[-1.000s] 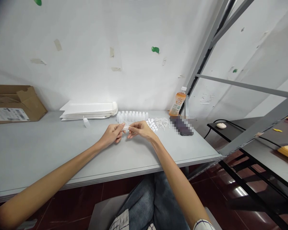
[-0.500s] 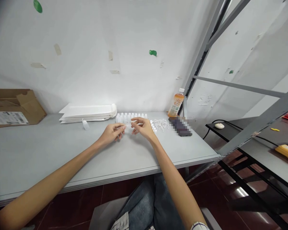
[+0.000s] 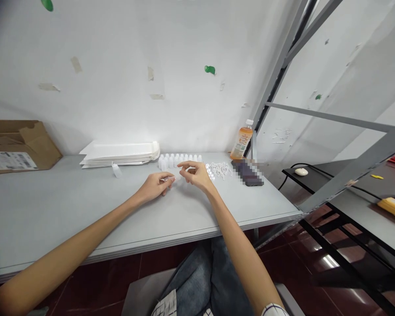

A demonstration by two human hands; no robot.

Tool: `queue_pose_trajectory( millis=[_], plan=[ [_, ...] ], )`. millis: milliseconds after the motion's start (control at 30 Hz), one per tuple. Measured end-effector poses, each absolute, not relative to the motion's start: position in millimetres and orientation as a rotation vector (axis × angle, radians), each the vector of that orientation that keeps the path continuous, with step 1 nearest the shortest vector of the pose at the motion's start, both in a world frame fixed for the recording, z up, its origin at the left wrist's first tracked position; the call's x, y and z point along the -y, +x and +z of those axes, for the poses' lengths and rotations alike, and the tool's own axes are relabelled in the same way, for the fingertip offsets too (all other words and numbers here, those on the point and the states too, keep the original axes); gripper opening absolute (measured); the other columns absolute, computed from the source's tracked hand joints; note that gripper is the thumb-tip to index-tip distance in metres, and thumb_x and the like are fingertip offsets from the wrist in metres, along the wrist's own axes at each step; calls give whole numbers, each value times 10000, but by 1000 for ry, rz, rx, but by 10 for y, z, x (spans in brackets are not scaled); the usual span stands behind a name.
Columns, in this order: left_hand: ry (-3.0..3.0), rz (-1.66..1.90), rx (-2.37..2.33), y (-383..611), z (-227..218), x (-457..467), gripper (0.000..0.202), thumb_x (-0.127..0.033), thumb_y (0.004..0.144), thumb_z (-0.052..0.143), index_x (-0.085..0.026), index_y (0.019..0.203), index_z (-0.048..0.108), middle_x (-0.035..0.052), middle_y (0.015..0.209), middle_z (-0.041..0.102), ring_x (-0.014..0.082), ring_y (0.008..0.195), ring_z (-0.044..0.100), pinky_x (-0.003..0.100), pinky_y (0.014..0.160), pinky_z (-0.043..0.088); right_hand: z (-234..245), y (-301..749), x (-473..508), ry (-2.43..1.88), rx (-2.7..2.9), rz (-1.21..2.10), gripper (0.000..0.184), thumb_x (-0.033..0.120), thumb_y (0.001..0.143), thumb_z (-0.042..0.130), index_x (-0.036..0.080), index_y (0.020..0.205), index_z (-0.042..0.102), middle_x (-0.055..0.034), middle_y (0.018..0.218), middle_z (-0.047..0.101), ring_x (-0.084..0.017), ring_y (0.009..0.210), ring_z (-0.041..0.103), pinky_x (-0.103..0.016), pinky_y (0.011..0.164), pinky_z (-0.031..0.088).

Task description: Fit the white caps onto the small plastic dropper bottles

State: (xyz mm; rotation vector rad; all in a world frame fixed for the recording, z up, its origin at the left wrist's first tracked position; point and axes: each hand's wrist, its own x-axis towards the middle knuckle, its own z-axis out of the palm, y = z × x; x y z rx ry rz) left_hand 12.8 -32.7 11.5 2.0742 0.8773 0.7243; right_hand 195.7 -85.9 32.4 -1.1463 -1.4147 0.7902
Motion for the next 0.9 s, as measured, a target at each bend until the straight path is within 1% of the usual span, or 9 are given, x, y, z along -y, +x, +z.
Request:
queue_pose_trajectory(
  millis=[67, 233, 300, 400, 533, 667, 767, 900],
  plan=[
    [2087, 725, -884, 129, 114, 331, 379, -480, 851, 509, -163, 945, 693, 26, 643, 663, 134, 447, 550, 260, 547, 443, 326, 1945, 862, -1158, 1425, 792, 250, 325, 714, 713, 177, 916, 709, 13, 724, 563, -62, 456, 460, -221, 395, 314],
    [2112, 724, -880, 123, 117, 344, 373, -479, 849, 515, -160, 940, 687, 28, 630, 666, 141, 457, 557, 263, 550, 447, 310, 1933, 842, -1170, 1379, 781, 241, 382, 712, 721, 154, 784, 694, -27, 759, 613, -67, 454, 459, -231, 389, 307],
    [2113, 719, -870, 118, 115, 342, 354, -469, 847, 522, -163, 928, 681, 29, 652, 673, 137, 456, 560, 262, 548, 450, 302, 1940, 832, -1169, 1348, 782, 255, 400, 703, 729, 155, 755, 679, -28, 748, 610, -73, 459, 467, -231, 385, 304],
    [2098, 721, -858, 112, 116, 337, 310, -442, 836, 548, -171, 933, 660, 30, 721, 685, 121, 453, 570, 250, 532, 452, 300, 1955, 820, -1153, 1308, 782, 274, 420, 688, 738, 164, 720, 647, -16, 722, 583, -80, 466, 484, -225, 375, 307],
    [2000, 713, -783, 116, 138, 355, 319, -441, 801, 603, -173, 973, 603, 62, 889, 677, 117, 490, 607, 212, 425, 415, 319, 1966, 813, -1115, 1253, 818, 290, 429, 678, 742, 168, 707, 621, -5, 698, 559, -85, 467, 500, -217, 372, 327],
    [1917, 696, -724, 127, 165, 390, 365, -460, 771, 646, -172, 979, 561, 82, 971, 635, 131, 551, 641, 190, 387, 424, 349, 1973, 823, -1065, 1213, 870, 281, 419, 671, 741, 165, 709, 626, -22, 780, 589, -81, 486, 506, -217, 380, 341],
    [1902, 705, -705, 129, 165, 401, 378, -463, 763, 662, -176, 981, 549, 73, 969, 617, 131, 559, 648, 188, 390, 445, 359, 1978, 839, -1015, 1218, 927, 268, 418, 695, 716, 169, 746, 633, -40, 861, 620, -80, 513, 514, -207, 384, 308],
    [1900, 699, -694, 124, 158, 403, 380, -467, 774, 657, -184, 998, 540, 67, 972, 604, 127, 550, 651, 186, 386, 447, 365, 1977, 851, -989, 1215, 1006, 242, 394, 724, 696, 169, 777, 627, -31, 812, 629, -59, 475, 467, -200, 386, 223]
  ],
)
